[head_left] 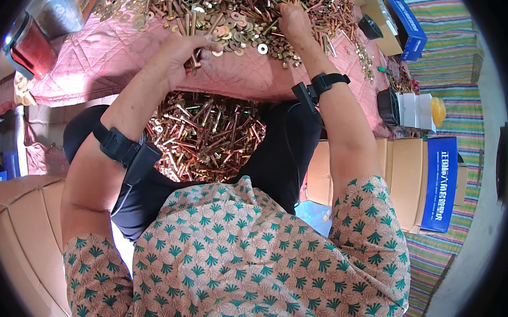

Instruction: Assembling washers onto metal bolts from a large pile.

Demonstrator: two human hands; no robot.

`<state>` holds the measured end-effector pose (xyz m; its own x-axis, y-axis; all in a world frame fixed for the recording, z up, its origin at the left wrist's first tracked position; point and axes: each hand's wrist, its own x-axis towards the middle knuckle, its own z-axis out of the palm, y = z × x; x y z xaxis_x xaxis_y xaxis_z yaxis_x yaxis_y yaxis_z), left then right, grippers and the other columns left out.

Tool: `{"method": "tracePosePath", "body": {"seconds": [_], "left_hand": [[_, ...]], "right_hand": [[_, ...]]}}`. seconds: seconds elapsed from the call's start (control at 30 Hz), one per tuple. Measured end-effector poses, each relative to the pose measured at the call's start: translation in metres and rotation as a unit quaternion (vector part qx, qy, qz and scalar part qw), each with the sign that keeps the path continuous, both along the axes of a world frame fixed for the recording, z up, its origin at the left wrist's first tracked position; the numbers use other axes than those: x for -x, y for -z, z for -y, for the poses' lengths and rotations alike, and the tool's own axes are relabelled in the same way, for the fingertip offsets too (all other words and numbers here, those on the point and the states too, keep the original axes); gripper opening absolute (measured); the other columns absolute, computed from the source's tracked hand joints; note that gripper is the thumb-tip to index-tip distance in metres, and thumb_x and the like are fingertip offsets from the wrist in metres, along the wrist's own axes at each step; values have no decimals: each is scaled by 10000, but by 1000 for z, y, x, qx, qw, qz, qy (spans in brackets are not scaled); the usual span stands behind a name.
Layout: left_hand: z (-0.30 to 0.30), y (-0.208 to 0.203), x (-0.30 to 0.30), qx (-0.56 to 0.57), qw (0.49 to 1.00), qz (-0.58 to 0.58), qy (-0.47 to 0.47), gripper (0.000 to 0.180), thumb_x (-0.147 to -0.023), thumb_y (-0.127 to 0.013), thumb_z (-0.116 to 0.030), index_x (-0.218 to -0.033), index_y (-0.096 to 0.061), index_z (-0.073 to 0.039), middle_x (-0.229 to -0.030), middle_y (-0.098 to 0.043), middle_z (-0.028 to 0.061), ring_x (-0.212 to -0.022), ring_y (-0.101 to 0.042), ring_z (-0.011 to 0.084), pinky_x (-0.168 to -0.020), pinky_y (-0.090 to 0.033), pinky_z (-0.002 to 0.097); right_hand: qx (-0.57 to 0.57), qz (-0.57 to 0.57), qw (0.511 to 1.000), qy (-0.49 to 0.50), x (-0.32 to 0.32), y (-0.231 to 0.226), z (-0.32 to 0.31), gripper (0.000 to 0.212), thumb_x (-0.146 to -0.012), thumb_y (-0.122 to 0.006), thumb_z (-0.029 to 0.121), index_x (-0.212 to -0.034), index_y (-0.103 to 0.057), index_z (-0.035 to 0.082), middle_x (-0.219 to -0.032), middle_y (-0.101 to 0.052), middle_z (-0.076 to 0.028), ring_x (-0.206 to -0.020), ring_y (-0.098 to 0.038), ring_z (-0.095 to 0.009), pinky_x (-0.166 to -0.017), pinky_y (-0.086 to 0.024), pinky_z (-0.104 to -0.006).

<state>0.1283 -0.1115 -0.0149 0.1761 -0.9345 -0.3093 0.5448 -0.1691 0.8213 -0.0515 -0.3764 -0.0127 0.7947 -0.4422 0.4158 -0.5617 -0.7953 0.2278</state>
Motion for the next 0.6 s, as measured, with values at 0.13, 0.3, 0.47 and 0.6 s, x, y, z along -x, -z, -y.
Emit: {"method": "tracePosePath", "body": {"seconds": [0.13, 0.3, 0.47, 0.6], "left_hand": [[4, 15, -13, -16, 999, -39, -17, 211, -920, -542, -121, -1090, -574, 1, -894, -674, 75, -684, -614, 90, -544, -527, 223], [0, 26, -9, 9, 996, -38, -84, 230, -931, -555, -177, -1094, -593, -20, -921, -679, 74, -769, -659, 126, -592, -537, 235], [-8, 13, 0, 9, 999, -9, -30, 229, -935, -553, -192, -1114, -592, -53, -901, -679, 76, -732, -663, 144, -606, -553, 248], [-9, 15, 10, -21, 999, -34, -20, 230, -933, -561, -200, -1121, -589, -71, -853, -673, 73, -712, -659, 137, -566, -528, 228]], "right_hand": [[-16, 63, 997, -40, -3, -4, -11, 233, -777, -608, 95, -993, -634, 12, -866, -612, -195, -865, -584, -372, -773, -482, -422], [-336, 19, 942, 0, -11, -27, -107, 269, -798, -658, 172, -965, -627, -36, -839, -630, -179, -797, -618, -306, -722, -480, -368], [-302, 13, 952, -45, -3, 0, -135, 268, -766, -700, 215, -865, -646, -28, -793, -638, -197, -758, -625, -344, -700, -489, -393], [-215, 67, 971, -75, -5, 20, -121, 251, -749, -707, 220, -825, -655, -14, -761, -634, -214, -739, -620, -379, -689, -495, -417]]}}
